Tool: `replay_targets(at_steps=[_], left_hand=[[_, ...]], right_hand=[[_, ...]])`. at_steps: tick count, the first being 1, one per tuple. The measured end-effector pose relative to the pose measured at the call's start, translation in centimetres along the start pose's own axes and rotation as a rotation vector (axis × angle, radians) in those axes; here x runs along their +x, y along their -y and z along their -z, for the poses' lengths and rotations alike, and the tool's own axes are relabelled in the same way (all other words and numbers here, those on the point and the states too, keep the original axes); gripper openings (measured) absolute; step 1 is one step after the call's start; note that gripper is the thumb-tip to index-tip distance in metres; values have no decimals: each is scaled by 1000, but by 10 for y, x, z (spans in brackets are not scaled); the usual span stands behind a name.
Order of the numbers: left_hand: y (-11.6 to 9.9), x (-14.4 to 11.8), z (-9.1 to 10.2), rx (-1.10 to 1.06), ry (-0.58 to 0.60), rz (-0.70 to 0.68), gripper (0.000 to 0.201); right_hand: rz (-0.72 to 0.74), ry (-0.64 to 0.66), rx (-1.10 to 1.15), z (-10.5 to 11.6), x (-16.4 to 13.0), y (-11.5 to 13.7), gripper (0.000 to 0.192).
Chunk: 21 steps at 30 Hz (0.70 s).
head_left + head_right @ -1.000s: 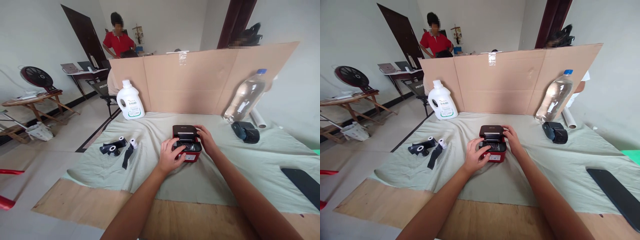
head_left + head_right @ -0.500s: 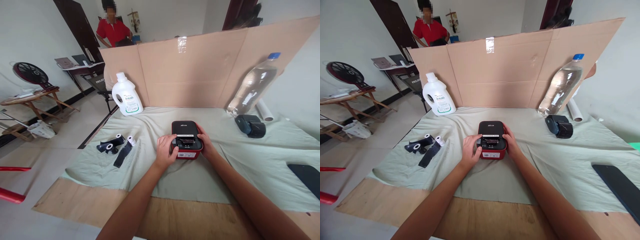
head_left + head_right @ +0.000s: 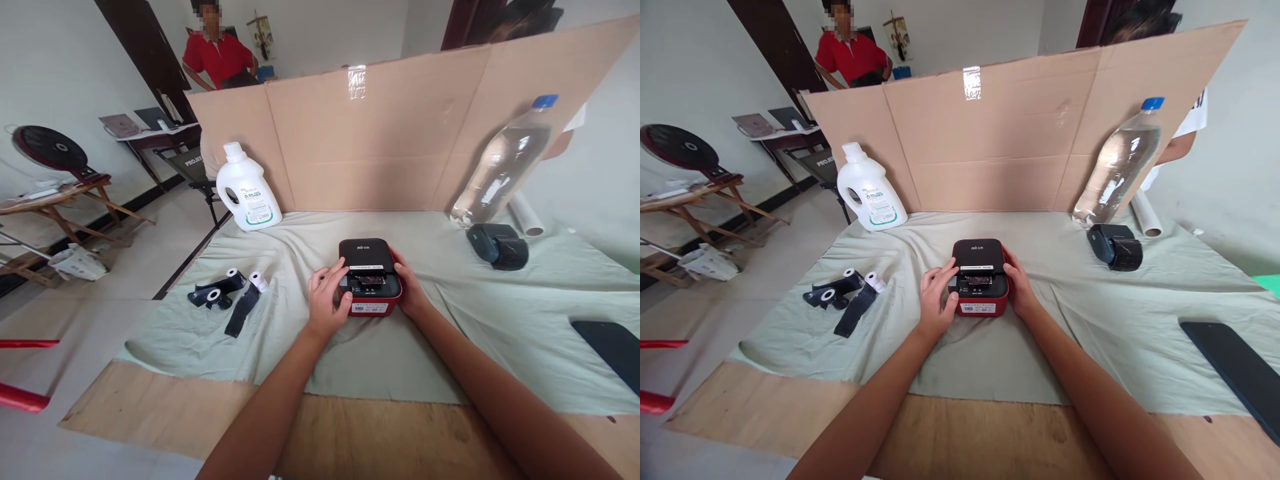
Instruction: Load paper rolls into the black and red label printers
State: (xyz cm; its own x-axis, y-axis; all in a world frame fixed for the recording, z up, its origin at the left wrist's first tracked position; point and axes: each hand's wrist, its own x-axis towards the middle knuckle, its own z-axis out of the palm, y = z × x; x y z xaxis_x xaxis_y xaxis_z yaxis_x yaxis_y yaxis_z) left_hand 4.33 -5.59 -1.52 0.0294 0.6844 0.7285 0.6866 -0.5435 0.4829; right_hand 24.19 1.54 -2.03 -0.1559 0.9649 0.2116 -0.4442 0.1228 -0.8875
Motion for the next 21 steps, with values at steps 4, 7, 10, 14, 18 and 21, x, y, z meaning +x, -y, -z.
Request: replay_targets(at_steps=[4, 7, 10, 14, 18, 21], left_hand=[[2, 2, 1, 13, 3, 29, 36], [5, 5, 1, 12, 16, 21, 32], [7, 7, 1, 6, 23, 15, 29], [6, 5, 0, -25, 20, 22, 36], [4, 1, -2, -25, 17, 39, 39], [4, 0, -2, -41, -11, 52, 36]], right_hand=[[-20, 1, -9, 3, 3, 2, 53], [-14, 2, -66, 6, 6, 3, 56], [-7, 13, -112, 8, 7, 3, 59], [11, 6, -60, 6, 3, 2, 55], [-9, 4, -16, 3, -2, 1, 52], [-25, -3, -4, 2, -2, 2, 51]])
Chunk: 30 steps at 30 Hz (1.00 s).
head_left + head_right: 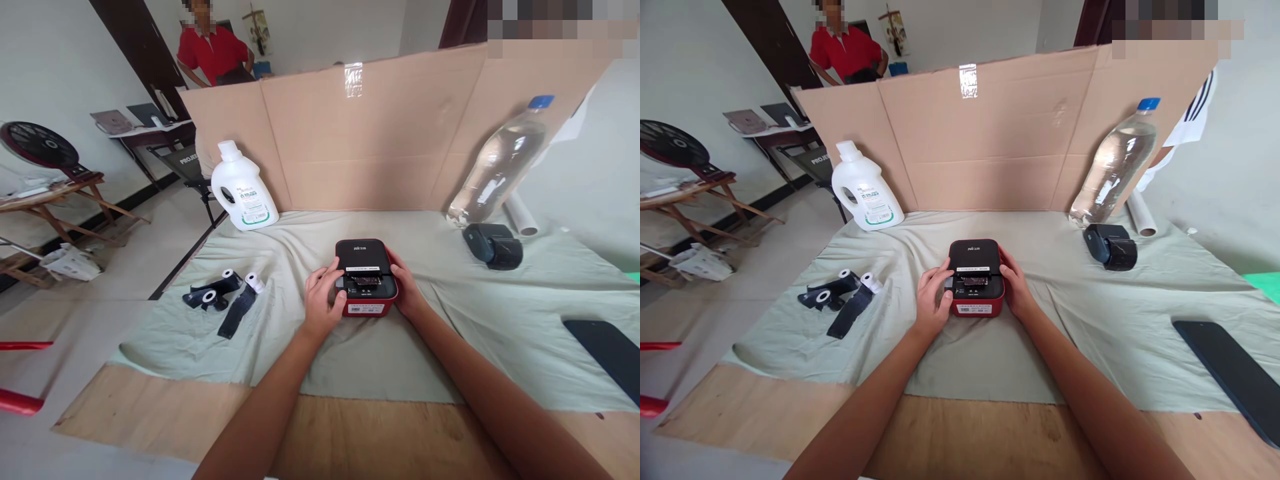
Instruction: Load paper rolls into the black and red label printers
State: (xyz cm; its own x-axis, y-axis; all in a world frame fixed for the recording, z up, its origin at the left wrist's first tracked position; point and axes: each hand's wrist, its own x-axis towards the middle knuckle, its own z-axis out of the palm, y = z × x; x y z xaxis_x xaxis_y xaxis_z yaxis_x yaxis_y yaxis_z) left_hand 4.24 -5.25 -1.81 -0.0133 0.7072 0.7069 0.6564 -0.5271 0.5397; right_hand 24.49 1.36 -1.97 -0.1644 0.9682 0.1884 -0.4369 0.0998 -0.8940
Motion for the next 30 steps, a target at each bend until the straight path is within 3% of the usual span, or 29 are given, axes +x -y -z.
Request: replay_targets(at_steps=[9, 25, 30], left_hand=[[4, 8, 2, -10, 39, 17, 18], [-10, 3, 3, -322, 100, 238, 34], [-7, 4, 2, -388, 156, 301, 29]], right_hand=[[-23, 7, -86, 4, 5, 4, 57], [-80, -64, 8, -2, -11, 4, 53], [-124, -115, -39, 0, -6, 10, 55]])
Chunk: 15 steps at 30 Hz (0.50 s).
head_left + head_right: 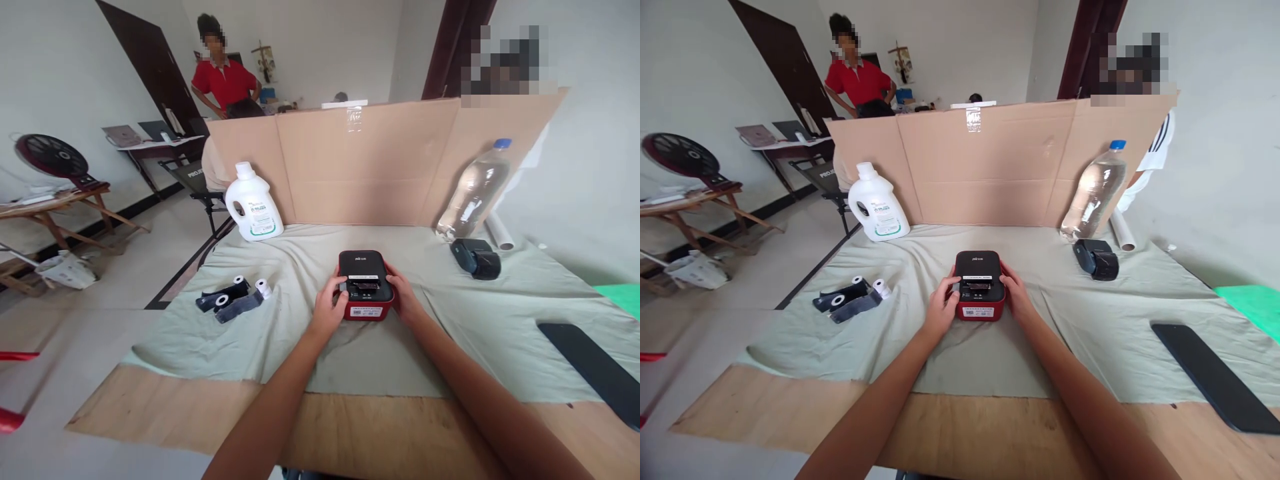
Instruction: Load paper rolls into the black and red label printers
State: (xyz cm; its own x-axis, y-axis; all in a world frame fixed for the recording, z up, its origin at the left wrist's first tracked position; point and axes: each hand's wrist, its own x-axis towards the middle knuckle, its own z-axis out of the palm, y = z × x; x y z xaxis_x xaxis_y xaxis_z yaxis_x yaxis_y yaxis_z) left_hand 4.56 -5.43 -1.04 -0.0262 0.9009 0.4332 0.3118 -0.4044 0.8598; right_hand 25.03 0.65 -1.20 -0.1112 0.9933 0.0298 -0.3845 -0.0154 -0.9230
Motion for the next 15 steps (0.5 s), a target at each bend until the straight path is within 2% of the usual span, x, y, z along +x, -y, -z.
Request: replay_targets(at_steps=[5, 10, 15], left_hand=[[1, 0, -1, -60, -10, 26, 26], [-7, 1, 1, -87, 4, 76, 22], [-7, 22, 2, -252, -46, 88, 16]], right_hand=[[-2, -9, -81, 1, 2, 3, 52], [30, -45, -38, -7, -4, -3, 55], [-20, 19, -87, -3, -3, 4, 56]])
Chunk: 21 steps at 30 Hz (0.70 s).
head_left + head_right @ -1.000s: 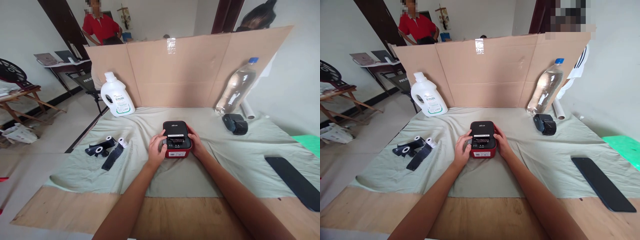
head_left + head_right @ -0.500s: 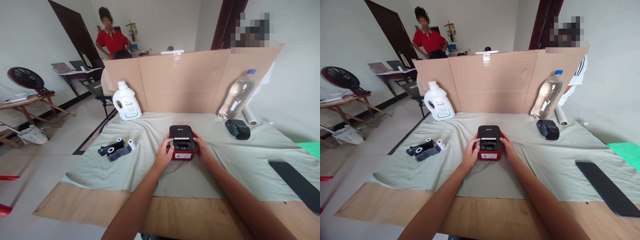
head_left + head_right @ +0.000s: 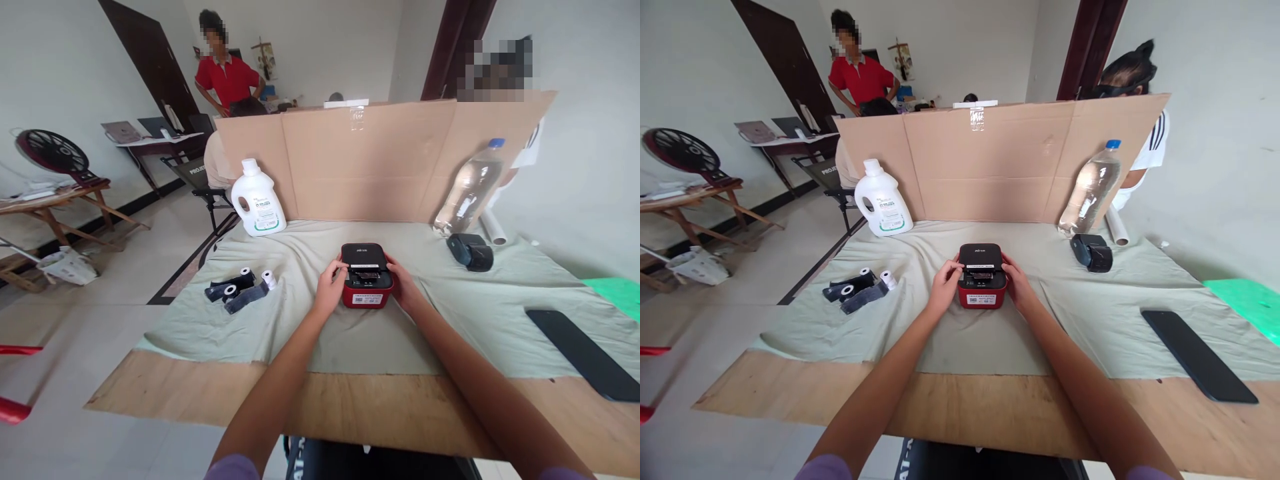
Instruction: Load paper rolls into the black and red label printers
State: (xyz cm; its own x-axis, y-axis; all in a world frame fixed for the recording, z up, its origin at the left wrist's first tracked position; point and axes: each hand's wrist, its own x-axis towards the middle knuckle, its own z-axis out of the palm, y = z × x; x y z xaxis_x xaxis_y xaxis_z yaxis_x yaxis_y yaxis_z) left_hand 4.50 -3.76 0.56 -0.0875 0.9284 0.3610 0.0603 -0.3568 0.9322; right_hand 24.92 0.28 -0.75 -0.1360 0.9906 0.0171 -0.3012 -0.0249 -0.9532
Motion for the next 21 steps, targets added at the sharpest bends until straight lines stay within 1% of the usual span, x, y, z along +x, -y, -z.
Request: replay_targets(at_steps=[2, 3, 4, 5, 7, 8, 10, 13, 16, 21], left_hand=[[1, 15, 1, -88, -20, 39, 10], [1, 24, 2, -130, -19, 88, 10], [0, 31, 4, -167, -7, 152, 20], [0, 38, 6, -197, 19, 223, 33], [-2, 49, 11, -226, 103, 358, 55], [-2, 52, 13, -229, 146, 410, 61], [-1, 55, 16, -234, 203, 473, 66], [2, 53, 17, -272, 280, 477, 72], [5, 48, 18, -324, 385, 441, 69], [5, 49, 24, -360, 426, 454, 64]], right_hand=[[-15, 23, -22, 4, 3, 6, 56], [-24, 32, -28, 5, 4, 9, 55], [-35, 40, -31, 7, 7, 12, 55], [-48, 45, -35, 7, 9, 14, 54], [-73, 52, -42, 8, 14, 18, 53], [-83, 57, -44, 8, 15, 19, 52], [-90, 87, -48, 7, 17, 21, 51], [-80, 135, -45, 6, 14, 20, 51], [-59, 131, -11, 4, 10, 16, 53], [-46, 146, 15, 5, 13, 11, 53]])
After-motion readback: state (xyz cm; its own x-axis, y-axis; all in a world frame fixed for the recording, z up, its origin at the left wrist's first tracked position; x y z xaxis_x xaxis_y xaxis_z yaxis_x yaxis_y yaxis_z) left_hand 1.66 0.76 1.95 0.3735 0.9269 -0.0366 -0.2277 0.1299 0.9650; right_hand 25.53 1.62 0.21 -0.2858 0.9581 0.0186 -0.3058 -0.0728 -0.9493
